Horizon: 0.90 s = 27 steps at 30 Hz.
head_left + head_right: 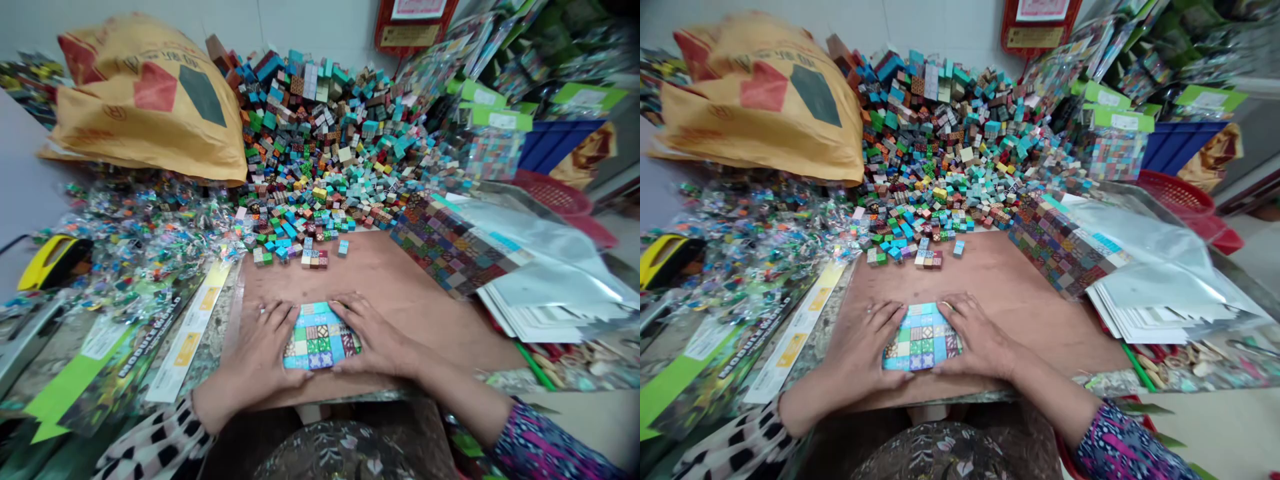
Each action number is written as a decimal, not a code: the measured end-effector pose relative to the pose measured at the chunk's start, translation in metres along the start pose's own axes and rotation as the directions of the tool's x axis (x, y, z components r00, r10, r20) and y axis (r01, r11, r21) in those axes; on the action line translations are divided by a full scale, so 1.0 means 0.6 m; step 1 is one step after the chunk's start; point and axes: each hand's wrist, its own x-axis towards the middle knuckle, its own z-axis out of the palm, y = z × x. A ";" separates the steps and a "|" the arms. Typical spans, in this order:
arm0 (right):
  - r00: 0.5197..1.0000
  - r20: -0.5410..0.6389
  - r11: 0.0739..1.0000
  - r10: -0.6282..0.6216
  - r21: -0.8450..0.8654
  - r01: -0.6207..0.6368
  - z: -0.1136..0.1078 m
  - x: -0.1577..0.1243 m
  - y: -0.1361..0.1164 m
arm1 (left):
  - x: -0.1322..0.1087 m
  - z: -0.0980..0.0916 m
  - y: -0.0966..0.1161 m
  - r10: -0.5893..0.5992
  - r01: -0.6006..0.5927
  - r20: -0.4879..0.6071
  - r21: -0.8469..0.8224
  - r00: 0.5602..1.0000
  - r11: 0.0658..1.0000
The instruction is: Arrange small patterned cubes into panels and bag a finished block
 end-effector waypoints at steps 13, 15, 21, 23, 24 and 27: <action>0.990 -0.116 0.979 0.078 -0.180 -0.098 -0.096 0.136 0.039 | 0.107 -0.083 -0.058 -0.136 0.128 -0.258 -0.048 0.956 0.991; 0.987 -0.108 0.962 0.118 -0.235 -0.140 -0.094 0.171 0.044 | 0.135 -0.080 -0.069 -0.224 0.233 -0.289 -0.003 0.931 0.972; 0.968 -0.095 0.925 0.232 -0.287 -0.250 -0.062 0.235 0.040 | 0.182 -0.073 -0.081 -0.367 0.380 -0.228 0.014 0.902 0.925; 0.957 -0.066 0.915 0.284 -0.278 -0.291 -0.055 0.249 0.039 | 0.190 -0.075 -0.081 -0.378 0.389 -0.184 0.024 0.907 0.921; 0.949 -0.045 0.909 0.313 -0.277 -0.313 -0.054 0.255 0.039 | 0.194 -0.077 -0.080 -0.381 0.391 -0.164 0.035 0.910 0.920; 0.927 0.006 0.891 0.376 -0.278 -0.359 -0.058 0.269 0.037 | 0.206 -0.084 -0.075 -0.406 0.418 -0.121 0.098 0.906 0.903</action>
